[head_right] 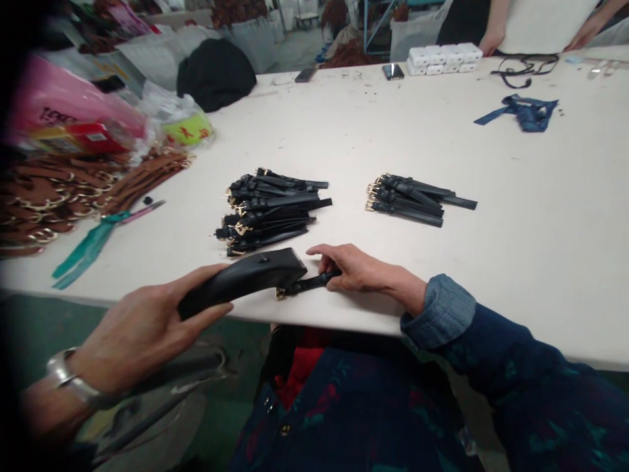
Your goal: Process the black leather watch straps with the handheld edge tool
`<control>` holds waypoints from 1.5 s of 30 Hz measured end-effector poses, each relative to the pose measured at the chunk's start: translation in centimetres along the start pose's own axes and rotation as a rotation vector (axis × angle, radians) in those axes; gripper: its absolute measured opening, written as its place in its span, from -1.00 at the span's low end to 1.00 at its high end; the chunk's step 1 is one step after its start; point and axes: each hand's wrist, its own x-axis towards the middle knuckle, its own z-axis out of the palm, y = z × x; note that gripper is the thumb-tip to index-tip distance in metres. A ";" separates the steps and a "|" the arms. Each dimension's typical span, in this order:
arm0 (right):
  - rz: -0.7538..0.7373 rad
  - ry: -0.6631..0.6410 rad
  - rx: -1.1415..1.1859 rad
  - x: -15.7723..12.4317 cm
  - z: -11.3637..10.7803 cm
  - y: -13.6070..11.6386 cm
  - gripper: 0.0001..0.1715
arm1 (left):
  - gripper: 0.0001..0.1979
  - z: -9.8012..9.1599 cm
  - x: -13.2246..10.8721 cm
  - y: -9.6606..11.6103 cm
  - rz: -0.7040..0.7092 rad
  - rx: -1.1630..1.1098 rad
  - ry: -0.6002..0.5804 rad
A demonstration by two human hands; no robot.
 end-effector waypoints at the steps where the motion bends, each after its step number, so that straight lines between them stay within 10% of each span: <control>1: 0.007 0.002 0.000 0.0 0.0 -0.1 -0.23 | -0.49 0.0 -0.3 -0.6 -0.023 -0.001 -0.003; 21: -0.026 0.028 -0.356 0.0 0.3 -1.1 -0.72 | -0.48 2.9 -1.9 -3.1 -0.045 -0.025 0.015; 45: 0.080 0.030 -0.457 0.5 2.8 -2.4 -0.78 | -0.49 5.6 -1.2 -3.9 -0.041 -0.283 0.067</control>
